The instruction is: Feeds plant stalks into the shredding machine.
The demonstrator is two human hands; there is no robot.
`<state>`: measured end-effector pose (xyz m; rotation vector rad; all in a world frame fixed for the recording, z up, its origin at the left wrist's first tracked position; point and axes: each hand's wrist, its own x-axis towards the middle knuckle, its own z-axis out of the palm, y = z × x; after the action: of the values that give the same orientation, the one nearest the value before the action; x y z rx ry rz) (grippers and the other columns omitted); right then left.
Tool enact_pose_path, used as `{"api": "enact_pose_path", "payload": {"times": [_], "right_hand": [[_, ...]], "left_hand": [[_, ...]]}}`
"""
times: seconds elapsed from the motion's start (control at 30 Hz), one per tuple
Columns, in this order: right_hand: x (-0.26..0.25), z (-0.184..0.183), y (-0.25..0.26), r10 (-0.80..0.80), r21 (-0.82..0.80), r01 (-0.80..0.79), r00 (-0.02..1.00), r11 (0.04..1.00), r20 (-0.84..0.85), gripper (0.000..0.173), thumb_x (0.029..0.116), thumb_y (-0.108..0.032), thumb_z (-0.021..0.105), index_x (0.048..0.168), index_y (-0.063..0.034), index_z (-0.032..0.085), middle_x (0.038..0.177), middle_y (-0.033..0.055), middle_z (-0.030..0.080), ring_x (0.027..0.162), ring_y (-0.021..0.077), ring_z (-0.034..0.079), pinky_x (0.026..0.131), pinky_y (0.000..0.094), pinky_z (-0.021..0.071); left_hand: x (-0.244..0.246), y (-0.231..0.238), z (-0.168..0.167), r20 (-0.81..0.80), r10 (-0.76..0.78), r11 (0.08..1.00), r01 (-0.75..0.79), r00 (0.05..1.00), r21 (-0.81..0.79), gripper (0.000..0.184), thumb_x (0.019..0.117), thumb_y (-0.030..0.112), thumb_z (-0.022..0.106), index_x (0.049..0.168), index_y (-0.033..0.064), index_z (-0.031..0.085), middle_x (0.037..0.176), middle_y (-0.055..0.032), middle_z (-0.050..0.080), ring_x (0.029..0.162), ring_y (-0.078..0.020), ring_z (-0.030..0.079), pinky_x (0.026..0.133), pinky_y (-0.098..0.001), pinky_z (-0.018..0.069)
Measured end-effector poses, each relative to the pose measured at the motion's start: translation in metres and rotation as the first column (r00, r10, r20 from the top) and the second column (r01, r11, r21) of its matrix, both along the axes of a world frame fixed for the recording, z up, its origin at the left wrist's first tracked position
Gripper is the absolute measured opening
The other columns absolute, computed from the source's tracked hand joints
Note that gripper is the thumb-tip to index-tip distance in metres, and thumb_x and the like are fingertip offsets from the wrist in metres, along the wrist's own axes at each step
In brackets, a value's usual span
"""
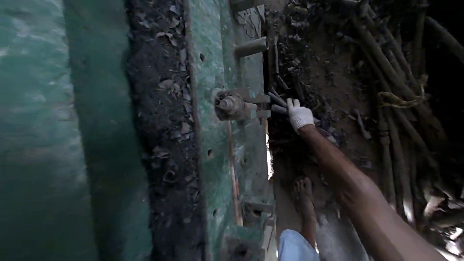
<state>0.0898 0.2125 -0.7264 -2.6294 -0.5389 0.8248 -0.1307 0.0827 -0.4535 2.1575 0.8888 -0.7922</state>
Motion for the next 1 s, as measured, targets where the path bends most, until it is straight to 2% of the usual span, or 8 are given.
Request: {"api": "enact_pose_path", "payload": {"times": [0.13,0.23,0.37,0.57,0.7,0.8,0.9,1.0], "right_hand": [[-0.028,0.0,-0.055,-0.027,-0.121,0.016,0.996,0.992,-0.082,0.05,0.0851,-0.019,0.073,0.134,-0.0174,0.061,0.124,0.0196,0.066,0.097,0.0447,0.069,0.073,0.0665,0.0573],[-0.052,0.014,-0.129,-0.154,-0.262,0.106,0.973,0.959,-0.171,0.047,0.0814,-0.035,0.075,0.124,-0.0183,0.065,0.107,0.0163,0.072,0.093,0.0409,0.071,0.072,0.0657,0.0565],[-0.054,0.052,-0.193,-0.351,-0.311,0.275,0.91,0.91,-0.221,0.045,0.0831,-0.041,0.073,0.124,-0.0242,0.066,0.097,0.0151,0.074,0.09,0.0382,0.072,0.073,0.0657,0.0552],[0.034,0.089,-0.084,-0.332,-0.087,0.327,0.941,0.941,-0.058,0.048,0.0799,-0.044,0.075,0.123,-0.0224,0.068,0.107,0.0179,0.071,0.104,0.0426,0.067,0.078,0.0656,0.0555],[0.079,0.041,-0.006,-0.204,-0.037,0.208,0.975,0.977,0.089,0.064,0.0739,-0.049,0.078,0.127,-0.0151,0.067,0.122,0.0257,0.066,0.123,0.0519,0.056,0.091,0.0731,0.0471],[0.074,-0.001,0.011,-0.179,-0.094,0.187,0.98,0.978,0.082,0.087,0.0656,-0.045,0.088,0.143,-0.0232,0.056,0.143,0.0337,0.05,0.133,0.0619,0.041,0.09,0.0832,0.0403],[0.059,-0.017,0.007,-0.162,-0.088,0.169,0.983,0.982,0.083,0.079,0.0682,-0.025,0.089,0.14,-0.0247,0.058,0.14,0.0325,0.052,0.125,0.0624,0.048,0.081,0.0807,0.0465],[0.052,-0.006,-0.013,-0.064,-0.117,0.07,0.996,0.991,0.056,0.065,0.0733,-0.018,0.084,0.134,-0.017,0.061,0.122,0.03,0.064,0.111,0.0567,0.06,0.084,0.0768,0.047]], "left_hand": [[-0.019,-0.005,-0.035,-0.155,-0.153,0.958,0.185,0.976,0.221,0.058,0.0945,0.049,0.054,0.14,0.0139,0.062,0.124,-0.0123,0.069,0.112,-0.0285,0.066,0.09,-0.0452,0.0554],[-0.006,-0.008,-0.02,-0.206,-0.264,0.959,0.28,0.942,0.05,0.042,0.0987,0.042,0.044,0.132,0.0305,0.066,0.119,-0.003,0.07,0.107,-0.0265,0.067,0.083,-0.0486,0.0564],[0.008,-0.004,-0.012,-0.202,-0.262,0.964,0.265,0.944,-0.016,0.042,0.0977,0.042,0.049,0.134,0.0287,0.067,0.124,-0.0069,0.07,0.112,-0.031,0.066,0.088,-0.0513,0.0547],[-0.003,-0.012,-0.027,-0.198,-0.322,0.943,0.333,0.926,0.023,0.048,0.0961,0.051,0.045,0.137,0.0342,0.063,0.129,-0.0045,0.068,0.115,-0.0314,0.065,0.088,-0.0532,0.0542],[0.011,0.002,-0.011,-0.206,-0.352,0.929,0.367,0.913,0.039,0.045,0.0943,0.044,0.05,0.133,0.0274,0.066,0.131,-0.0075,0.067,0.113,-0.0332,0.065,0.084,-0.0511,0.056],[0.019,0.013,0.0,-0.128,-0.223,0.968,0.235,0.966,0.091,0.036,0.0947,0.03,0.056,0.122,0.0126,0.071,0.12,-0.011,0.071,0.106,-0.0301,0.068,0.083,-0.0458,0.0576],[0.025,0.019,0.003,-0.193,-0.219,0.971,0.233,0.957,0.053,0.04,0.0942,0.031,0.056,0.128,0.014,0.069,0.129,-0.0118,0.068,0.111,-0.0322,0.066,0.085,-0.0483,0.0557],[0.009,0.007,-0.01,-0.227,-0.305,0.946,0.322,0.925,0.041,0.046,0.0927,0.039,0.055,0.137,0.0308,0.064,0.142,-0.0077,0.061,0.116,-0.0342,0.063,0.086,-0.0516,0.0541]]}}
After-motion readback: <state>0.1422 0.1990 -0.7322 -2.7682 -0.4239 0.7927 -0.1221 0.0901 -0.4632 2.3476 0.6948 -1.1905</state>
